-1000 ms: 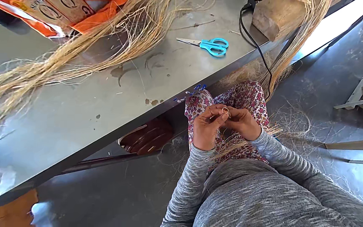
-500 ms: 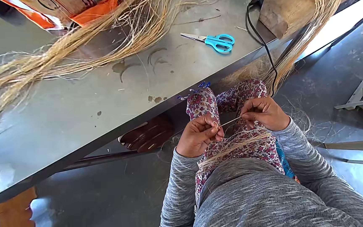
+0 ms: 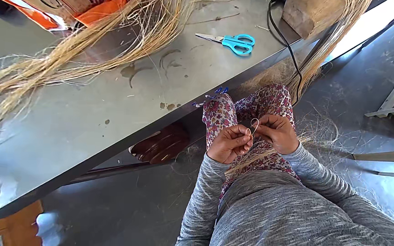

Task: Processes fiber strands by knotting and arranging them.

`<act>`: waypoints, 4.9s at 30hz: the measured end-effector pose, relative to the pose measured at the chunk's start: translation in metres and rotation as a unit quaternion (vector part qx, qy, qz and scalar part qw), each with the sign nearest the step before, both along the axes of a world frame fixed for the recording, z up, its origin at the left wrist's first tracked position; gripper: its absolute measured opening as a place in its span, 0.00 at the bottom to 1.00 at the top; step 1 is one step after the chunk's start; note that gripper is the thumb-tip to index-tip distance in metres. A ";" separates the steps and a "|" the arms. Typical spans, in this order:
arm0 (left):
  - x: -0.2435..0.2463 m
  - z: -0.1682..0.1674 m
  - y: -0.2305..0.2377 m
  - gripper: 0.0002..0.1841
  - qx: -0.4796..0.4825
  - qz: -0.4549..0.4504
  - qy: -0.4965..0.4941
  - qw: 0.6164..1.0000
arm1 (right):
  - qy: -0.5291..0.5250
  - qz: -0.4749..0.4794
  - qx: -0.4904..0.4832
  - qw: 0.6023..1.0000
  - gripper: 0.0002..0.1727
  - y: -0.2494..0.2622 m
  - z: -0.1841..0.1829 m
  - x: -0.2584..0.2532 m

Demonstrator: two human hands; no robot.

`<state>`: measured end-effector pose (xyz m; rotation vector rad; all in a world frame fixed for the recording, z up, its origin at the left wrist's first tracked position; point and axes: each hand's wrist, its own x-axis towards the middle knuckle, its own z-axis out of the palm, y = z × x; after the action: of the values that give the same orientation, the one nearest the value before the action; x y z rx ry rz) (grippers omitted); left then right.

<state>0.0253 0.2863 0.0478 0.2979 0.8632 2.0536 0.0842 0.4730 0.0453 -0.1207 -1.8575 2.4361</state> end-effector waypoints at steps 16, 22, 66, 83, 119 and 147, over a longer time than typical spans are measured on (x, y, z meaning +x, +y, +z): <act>0.017 0.013 0.026 0.07 -0.262 0.217 0.193 0.921 | 0.089 0.004 0.138 0.986 0.04 0.012 0.000 0.004; 0.018 0.002 0.030 0.03 -0.337 0.250 0.443 0.793 | 0.002 0.065 0.130 0.989 0.06 0.021 0.005 0.002; 0.014 -0.019 0.025 0.05 -0.246 0.189 0.279 0.909 | 0.056 0.000 0.295 0.954 0.02 0.016 0.005 -0.002; 0.008 -0.017 0.007 0.11 -0.164 0.152 0.085 0.971 | 0.101 0.009 0.374 0.922 0.03 -0.003 0.006 -0.010; 0.020 -0.020 0.016 0.15 -0.252 0.323 0.251 0.877 | 0.180 0.165 0.266 0.932 0.09 0.010 0.016 0.032; 0.018 -0.010 0.021 0.18 -0.059 0.083 0.015 0.995 | 0.033 0.046 0.150 0.987 0.11 0.030 0.009 0.017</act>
<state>0.0430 0.3072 0.0378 0.1985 1.0547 2.1452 0.1016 0.5029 0.0544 0.0663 -2.2155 2.1509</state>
